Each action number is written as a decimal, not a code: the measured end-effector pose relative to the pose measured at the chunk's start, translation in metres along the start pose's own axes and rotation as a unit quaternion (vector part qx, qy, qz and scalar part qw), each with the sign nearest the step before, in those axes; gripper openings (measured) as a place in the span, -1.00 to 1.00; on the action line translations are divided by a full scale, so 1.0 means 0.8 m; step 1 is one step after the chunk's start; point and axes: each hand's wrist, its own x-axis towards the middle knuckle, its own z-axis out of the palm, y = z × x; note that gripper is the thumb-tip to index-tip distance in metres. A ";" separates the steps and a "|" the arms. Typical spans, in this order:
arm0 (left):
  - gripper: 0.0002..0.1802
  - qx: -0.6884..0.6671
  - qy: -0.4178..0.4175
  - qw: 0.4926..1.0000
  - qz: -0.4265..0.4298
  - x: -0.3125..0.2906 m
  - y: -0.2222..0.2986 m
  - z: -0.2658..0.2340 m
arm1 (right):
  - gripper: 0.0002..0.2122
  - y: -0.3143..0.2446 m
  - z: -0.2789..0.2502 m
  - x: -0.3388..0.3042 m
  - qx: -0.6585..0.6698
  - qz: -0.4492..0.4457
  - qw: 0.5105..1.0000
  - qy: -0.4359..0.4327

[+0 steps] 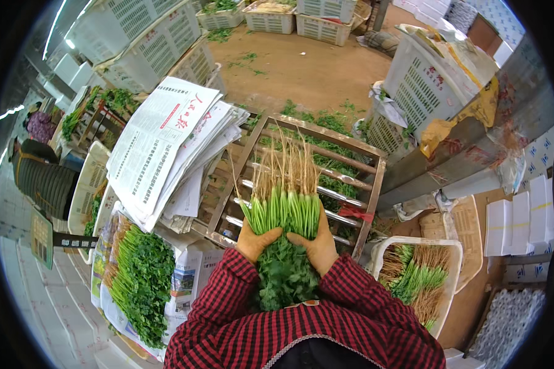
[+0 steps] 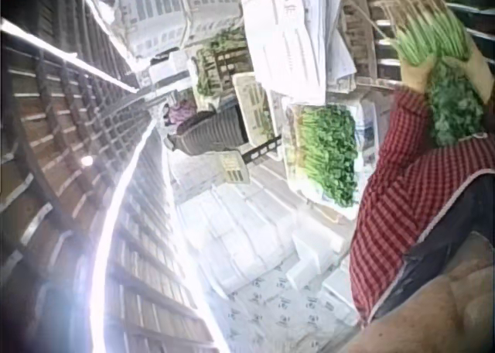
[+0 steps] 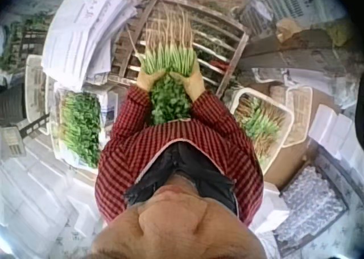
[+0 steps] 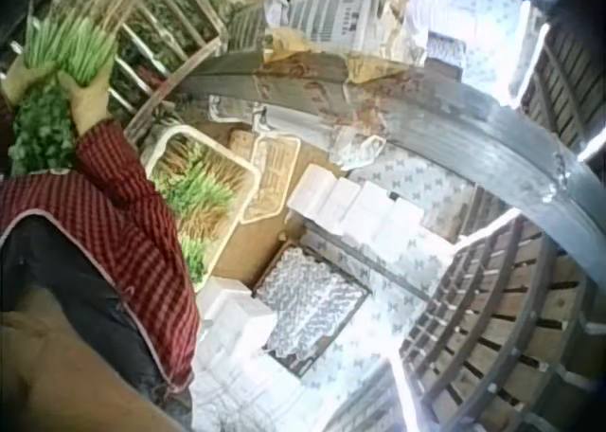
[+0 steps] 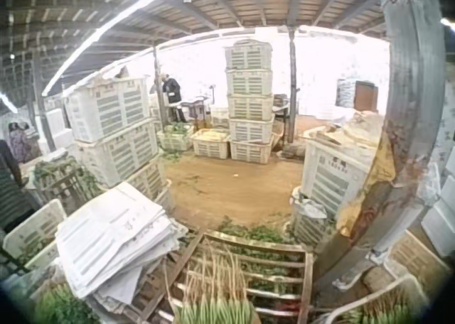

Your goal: The person takes bunches of cilantro from a large bin, aligns the stems and leaves by hand, and then wraps the bunches in sheets of newspaper before placing them into another container.

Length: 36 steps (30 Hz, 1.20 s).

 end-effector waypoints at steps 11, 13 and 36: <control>-0.23 0.172 0.124 0.975 -0.061 0.008 -0.055 -0.011 | -0.07 0.104 0.007 0.034 -0.108 0.045 0.993 -0.017; -0.15 0.269 0.140 0.949 -0.081 0.028 -0.066 -0.006 | -0.15 0.122 -0.006 0.050 0.000 0.028 0.999 -0.025; -0.39 -0.097 0.528 0.819 0.201 -0.651 0.040 -0.443 | 0.23 -0.025 0.688 -0.272 -0.120 -0.073 0.773 -0.619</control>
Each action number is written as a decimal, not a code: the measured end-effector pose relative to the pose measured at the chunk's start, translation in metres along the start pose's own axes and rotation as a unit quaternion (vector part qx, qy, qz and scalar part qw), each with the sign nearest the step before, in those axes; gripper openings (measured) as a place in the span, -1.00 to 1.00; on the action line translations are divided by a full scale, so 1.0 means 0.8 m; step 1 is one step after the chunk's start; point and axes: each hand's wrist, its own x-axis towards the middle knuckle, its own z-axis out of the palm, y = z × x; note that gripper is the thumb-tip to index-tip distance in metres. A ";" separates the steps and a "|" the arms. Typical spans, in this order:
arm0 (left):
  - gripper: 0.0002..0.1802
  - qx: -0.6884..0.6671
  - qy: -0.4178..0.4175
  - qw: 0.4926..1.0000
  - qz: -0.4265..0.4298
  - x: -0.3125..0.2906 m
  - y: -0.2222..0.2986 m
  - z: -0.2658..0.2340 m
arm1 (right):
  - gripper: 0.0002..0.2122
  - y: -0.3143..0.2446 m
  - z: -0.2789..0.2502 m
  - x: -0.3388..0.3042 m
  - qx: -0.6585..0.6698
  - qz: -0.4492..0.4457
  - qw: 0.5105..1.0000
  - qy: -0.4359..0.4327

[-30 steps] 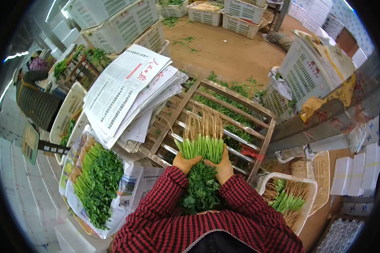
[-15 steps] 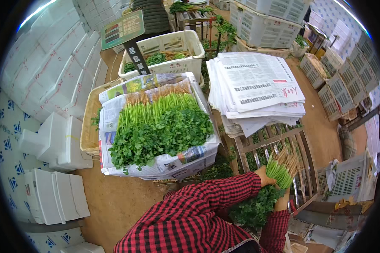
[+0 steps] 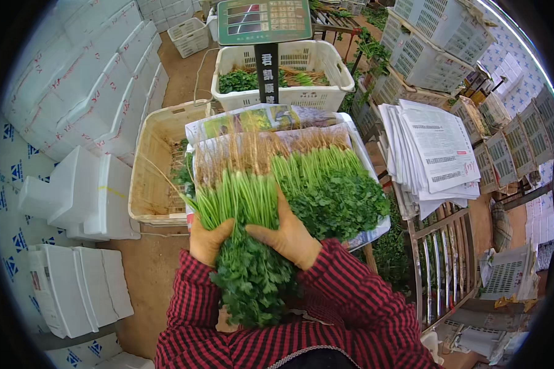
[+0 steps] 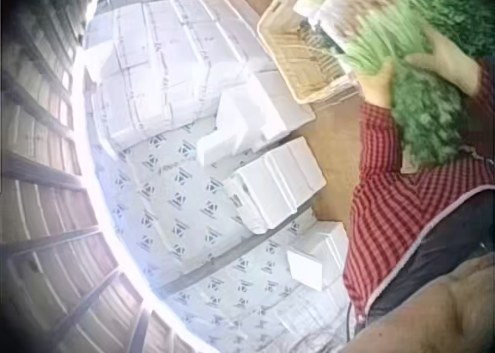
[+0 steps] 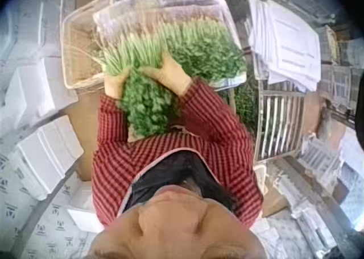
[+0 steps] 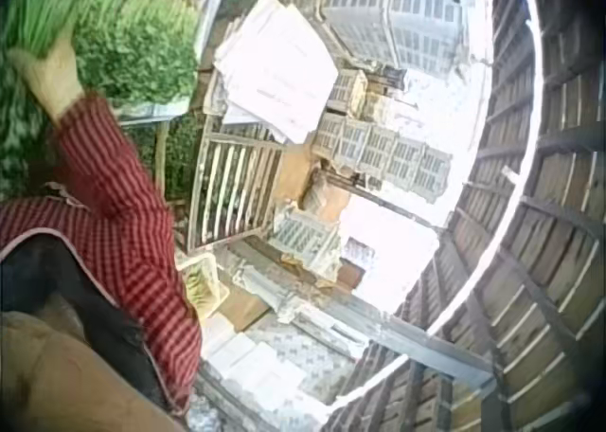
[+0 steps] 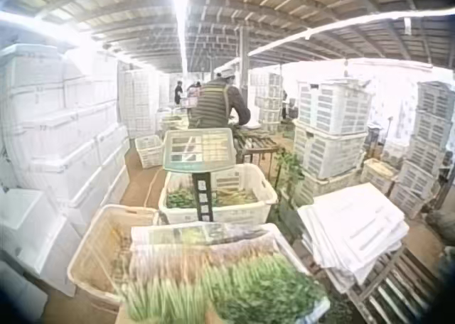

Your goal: The person takes bunches of cilantro from a large bin, aligns the stems and leaves by hand, and then wraps the bunches in sheets of newspaper before placing them into another container.

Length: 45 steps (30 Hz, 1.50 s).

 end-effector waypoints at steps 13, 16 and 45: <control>0.04 0.213 0.039 0.971 -0.096 0.144 -0.111 -0.133 | 0.17 0.096 0.046 0.147 -0.133 0.207 0.969 0.023; 0.01 0.166 0.204 0.963 -0.059 0.109 -0.088 -0.121 | 0.10 0.111 0.044 0.141 -0.089 0.168 0.981 0.031; -0.25 0.656 -0.092 0.736 0.142 0.117 -0.146 -0.033 | -0.32 0.123 0.006 0.061 -0.615 0.112 0.780 -0.016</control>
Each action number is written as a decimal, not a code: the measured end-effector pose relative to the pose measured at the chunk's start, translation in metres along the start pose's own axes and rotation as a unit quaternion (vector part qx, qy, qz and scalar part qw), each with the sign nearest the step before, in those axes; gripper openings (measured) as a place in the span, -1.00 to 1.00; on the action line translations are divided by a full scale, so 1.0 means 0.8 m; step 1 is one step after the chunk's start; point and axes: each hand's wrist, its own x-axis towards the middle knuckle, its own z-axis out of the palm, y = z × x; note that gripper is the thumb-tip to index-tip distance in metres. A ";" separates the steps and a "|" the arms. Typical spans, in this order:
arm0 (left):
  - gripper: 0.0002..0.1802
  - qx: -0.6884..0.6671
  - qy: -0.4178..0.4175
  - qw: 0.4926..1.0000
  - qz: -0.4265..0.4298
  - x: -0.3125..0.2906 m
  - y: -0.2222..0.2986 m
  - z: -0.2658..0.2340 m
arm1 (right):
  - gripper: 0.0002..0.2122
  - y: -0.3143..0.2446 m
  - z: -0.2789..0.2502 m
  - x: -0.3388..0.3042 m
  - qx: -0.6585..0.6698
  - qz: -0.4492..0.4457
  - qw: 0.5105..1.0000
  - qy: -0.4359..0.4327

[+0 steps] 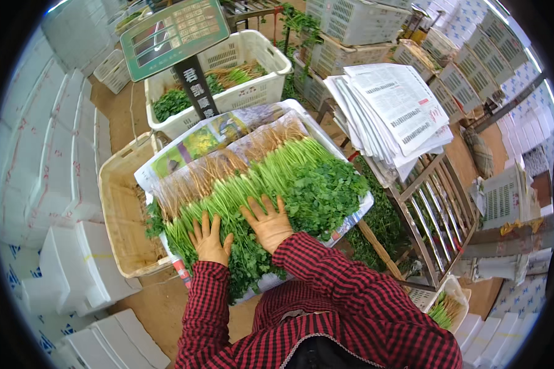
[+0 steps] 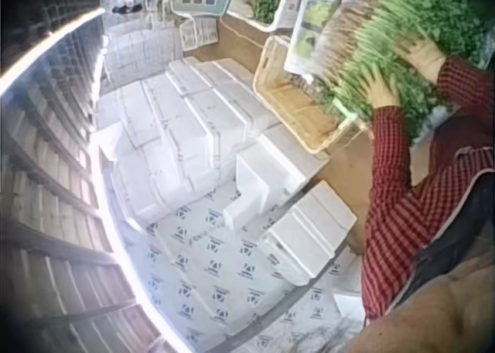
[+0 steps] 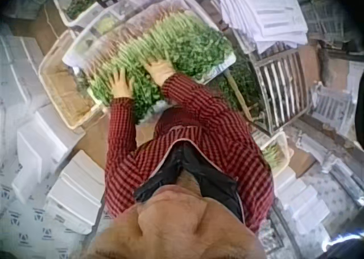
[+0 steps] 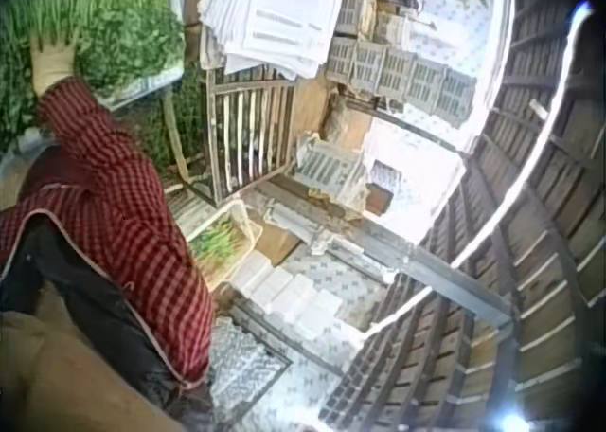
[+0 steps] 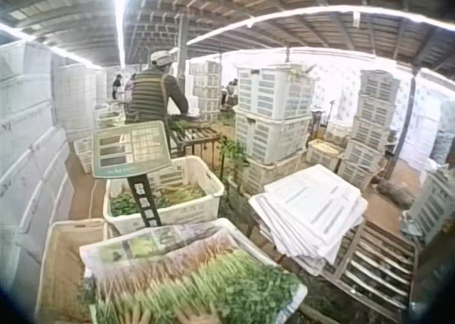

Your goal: The person takes bunches of cilantro from a large bin, aligns the stems and leaves by hand, and then wraps the bunches in sheets of newspaper before placing them into another container.

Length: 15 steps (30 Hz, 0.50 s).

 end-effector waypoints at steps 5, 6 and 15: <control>-0.28 -0.013 -0.007 1.000 -0.007 0.003 -0.010 0.004 | -0.26 0.002 -0.023 -0.004 0.053 0.007 0.997 -0.046; -0.27 -0.014 0.007 1.000 0.000 0.003 -0.017 0.007 | -0.24 0.006 -0.033 -0.007 0.077 -0.006 0.996 -0.046; -0.39 -0.115 0.115 0.983 0.090 -0.059 0.054 -0.108 | -0.51 0.141 -0.076 -0.100 0.233 0.075 0.906 0.345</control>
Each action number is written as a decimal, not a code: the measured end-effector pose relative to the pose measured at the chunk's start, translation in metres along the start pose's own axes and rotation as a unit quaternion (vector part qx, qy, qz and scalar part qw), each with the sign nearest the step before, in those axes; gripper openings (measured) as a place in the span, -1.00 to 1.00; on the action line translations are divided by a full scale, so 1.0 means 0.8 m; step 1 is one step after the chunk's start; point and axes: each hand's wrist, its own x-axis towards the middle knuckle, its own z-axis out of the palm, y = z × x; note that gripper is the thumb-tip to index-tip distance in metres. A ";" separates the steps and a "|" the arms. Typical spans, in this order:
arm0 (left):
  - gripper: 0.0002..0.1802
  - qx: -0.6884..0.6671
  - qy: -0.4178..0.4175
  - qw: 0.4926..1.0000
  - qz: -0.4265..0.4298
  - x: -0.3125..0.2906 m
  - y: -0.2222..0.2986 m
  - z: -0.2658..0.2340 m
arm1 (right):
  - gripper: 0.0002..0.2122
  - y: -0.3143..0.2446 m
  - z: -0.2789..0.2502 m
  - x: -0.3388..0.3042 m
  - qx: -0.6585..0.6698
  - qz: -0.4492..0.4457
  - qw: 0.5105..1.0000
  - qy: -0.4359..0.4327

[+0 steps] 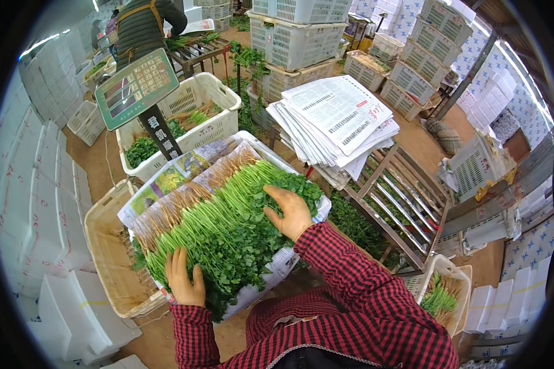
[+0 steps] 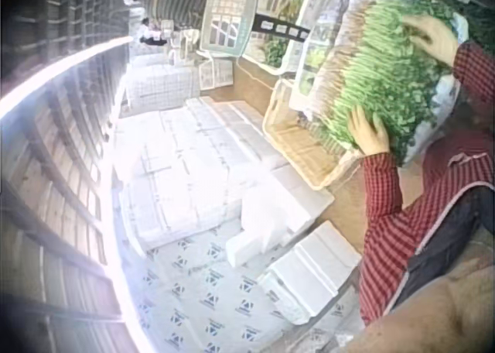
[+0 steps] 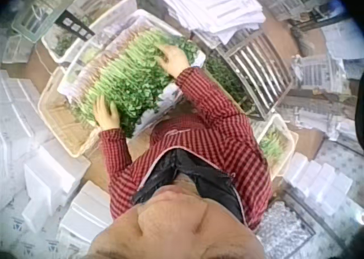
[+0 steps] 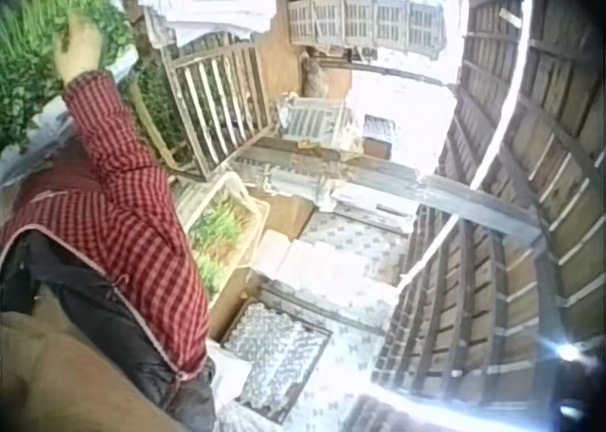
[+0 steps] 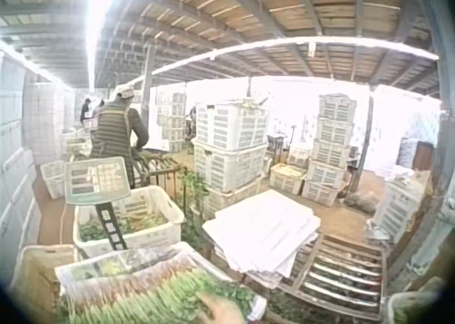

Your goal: The person takes bunches of cilantro from a large bin, aligns the stems and leaves by hand, and then wraps the bunches in sheets of newspaper before placing them into another container.

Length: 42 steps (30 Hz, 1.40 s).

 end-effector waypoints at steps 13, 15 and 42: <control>-0.55 0.149 -0.165 0.968 0.116 0.200 0.078 0.185 | -0.43 0.038 0.072 -0.051 -0.039 -0.042 0.961 -0.272; -0.52 0.157 -0.162 0.968 0.110 0.187 0.062 0.182 | -0.42 0.033 0.074 -0.055 -0.033 -0.037 0.962 -0.269; -0.42 0.148 -0.145 0.974 0.095 0.185 0.046 0.218 | -0.77 0.137 -0.003 0.152 -0.191 0.163 0.958 -0.135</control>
